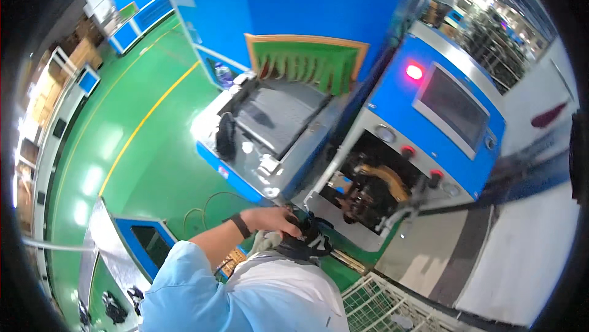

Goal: Operating an industrial machine to press and shape shoe components on lasts.

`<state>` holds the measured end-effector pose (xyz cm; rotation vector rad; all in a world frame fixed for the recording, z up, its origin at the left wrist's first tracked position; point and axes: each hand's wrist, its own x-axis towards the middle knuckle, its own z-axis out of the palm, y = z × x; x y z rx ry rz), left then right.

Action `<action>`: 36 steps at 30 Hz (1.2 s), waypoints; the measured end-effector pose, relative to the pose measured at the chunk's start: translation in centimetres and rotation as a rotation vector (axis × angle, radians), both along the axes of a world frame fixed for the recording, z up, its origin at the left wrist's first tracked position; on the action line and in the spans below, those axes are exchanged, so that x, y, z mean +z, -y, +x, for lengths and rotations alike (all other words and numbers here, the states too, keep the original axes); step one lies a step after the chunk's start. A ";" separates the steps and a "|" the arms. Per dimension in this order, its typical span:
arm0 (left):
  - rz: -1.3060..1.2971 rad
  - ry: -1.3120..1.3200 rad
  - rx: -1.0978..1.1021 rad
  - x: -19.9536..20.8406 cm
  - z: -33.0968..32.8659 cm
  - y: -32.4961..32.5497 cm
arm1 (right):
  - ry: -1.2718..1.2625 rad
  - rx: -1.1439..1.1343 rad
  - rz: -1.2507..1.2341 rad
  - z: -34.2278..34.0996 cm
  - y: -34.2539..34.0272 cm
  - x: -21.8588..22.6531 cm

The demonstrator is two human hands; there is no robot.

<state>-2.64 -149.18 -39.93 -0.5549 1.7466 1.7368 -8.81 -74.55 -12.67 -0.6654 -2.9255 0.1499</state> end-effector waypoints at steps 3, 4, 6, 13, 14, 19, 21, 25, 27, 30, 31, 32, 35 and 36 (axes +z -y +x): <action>-0.045 -0.099 0.236 -1.5 4.9 7.7 | 0.173 0.084 -0.055 -3.3 5.1 -2.6; -0.141 -0.153 0.286 -1.2 5.6 9.8 | 0.228 0.107 -0.068 -4.2 6.8 -3.4; -0.220 -0.248 0.392 -3.4 7.1 14.4 | 0.348 0.153 -0.091 -6.1 9.7 -4.9; -1.373 -0.027 0.416 -18.2 7.8 28.5 | 0.686 0.460 -0.144 -13.5 22.8 -9.7; -1.396 0.007 0.434 -18.5 7.9 29.4 | 0.667 0.646 -0.158 -13.3 26.0 -10.8; -1.349 -0.012 0.460 -14.3 13.0 26.4 | 0.713 0.842 -0.161 -10.8 46.5 -11.1; -1.294 -0.056 0.419 -12.7 17.4 23.7 | 0.871 0.853 0.047 -12.1 48.6 -13.6; -1.313 0.027 0.598 -10.5 30.9 16.6 | 0.867 1.175 -0.081 -17.8 46.4 -25.6; -1.386 0.149 0.659 -8.8 39.3 12.2 | 0.911 1.303 0.111 -14.1 53.4 -23.8; -1.455 0.346 0.796 -4.0 49.8 6.0 | 0.919 1.424 -0.045 -11.4 56.1 -26.2; -1.538 0.392 0.887 -4.0 55.0 3.0 | 0.940 1.465 -0.051 -10.5 57.0 -26.4; -1.507 0.476 0.922 -2.8 59.5 1.2 | 0.963 1.512 -0.084 -9.6 57.5 -26.5; -2.181 0.948 1.079 3.7 72.7 -6.4 | 1.034 1.629 -0.158 -8.3 57.7 -29.0; -2.189 1.393 1.159 4.7 73.5 -6.6 | 1.064 1.682 -0.131 -8.9 57.4 -29.5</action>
